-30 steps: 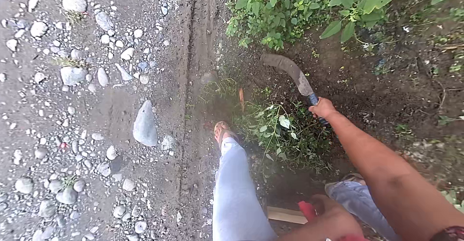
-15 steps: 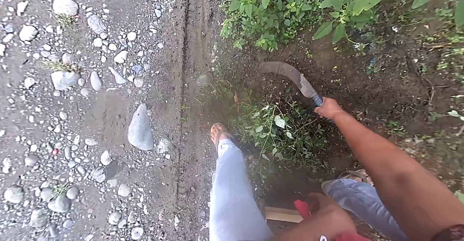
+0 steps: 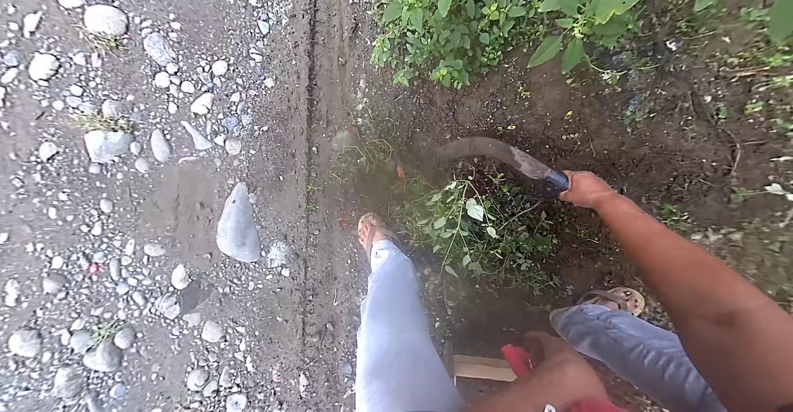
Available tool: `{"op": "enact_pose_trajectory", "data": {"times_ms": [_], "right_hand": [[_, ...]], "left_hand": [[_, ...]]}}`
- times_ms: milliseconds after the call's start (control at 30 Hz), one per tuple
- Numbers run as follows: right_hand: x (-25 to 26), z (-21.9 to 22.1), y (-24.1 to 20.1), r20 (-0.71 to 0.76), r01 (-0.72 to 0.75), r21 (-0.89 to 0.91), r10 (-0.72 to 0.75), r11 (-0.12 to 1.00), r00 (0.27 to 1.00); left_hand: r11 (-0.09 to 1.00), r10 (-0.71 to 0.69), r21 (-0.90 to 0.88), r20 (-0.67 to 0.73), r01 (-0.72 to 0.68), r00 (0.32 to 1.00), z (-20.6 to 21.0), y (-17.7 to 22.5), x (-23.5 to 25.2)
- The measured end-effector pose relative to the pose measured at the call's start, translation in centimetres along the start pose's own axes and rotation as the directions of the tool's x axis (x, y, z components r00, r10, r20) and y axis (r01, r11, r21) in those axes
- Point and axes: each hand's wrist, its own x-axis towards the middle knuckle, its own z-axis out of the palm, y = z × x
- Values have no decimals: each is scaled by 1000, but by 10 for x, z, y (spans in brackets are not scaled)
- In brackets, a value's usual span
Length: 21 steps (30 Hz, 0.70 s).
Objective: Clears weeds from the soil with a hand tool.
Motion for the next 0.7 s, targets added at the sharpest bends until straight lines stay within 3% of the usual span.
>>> {"op": "enact_pose_trajectory", "data": {"times_ms": [67, 133, 200, 300, 367, 500, 600, 700], "right_hand": [[-6, 14, -2, -30, -91, 275, 103, 957, 994], [-11, 44, -11, -26, -155, 563, 204, 812, 979], [-17, 84, -13, -3, -172, 699, 244, 694, 970], [-44, 125, 10, 111, -201, 448, 169, 871, 979], [-60, 130, 33, 173, -117, 244, 75, 963, 982], [-65, 105, 59, 93, -78, 254, 55, 964, 994], [-56, 84, 44, -77, -118, 524, 185, 843, 980], [-24, 72, 10, -121, -96, 839, 356, 536, 927]], "left_hand": [[1000, 0, 16, 10, 0, 1000, -2, 0, 1], [1000, 2, 0, 16, -2, 1000, -3, 0, -3], [1000, 7, -25, 15, -6, 1000, -4, 1, -2], [998, -20, -53, 21, 21, 1000, -1, 4, 8], [997, -39, -73, 29, 41, 999, -1, 3, 7], [996, -60, -68, 12, 61, 998, 1, 5, 5], [997, -75, -21, 10, 75, 997, 6, 7, 25], [997, -28, -73, -78, 22, 997, 22, -1, 51]]}}
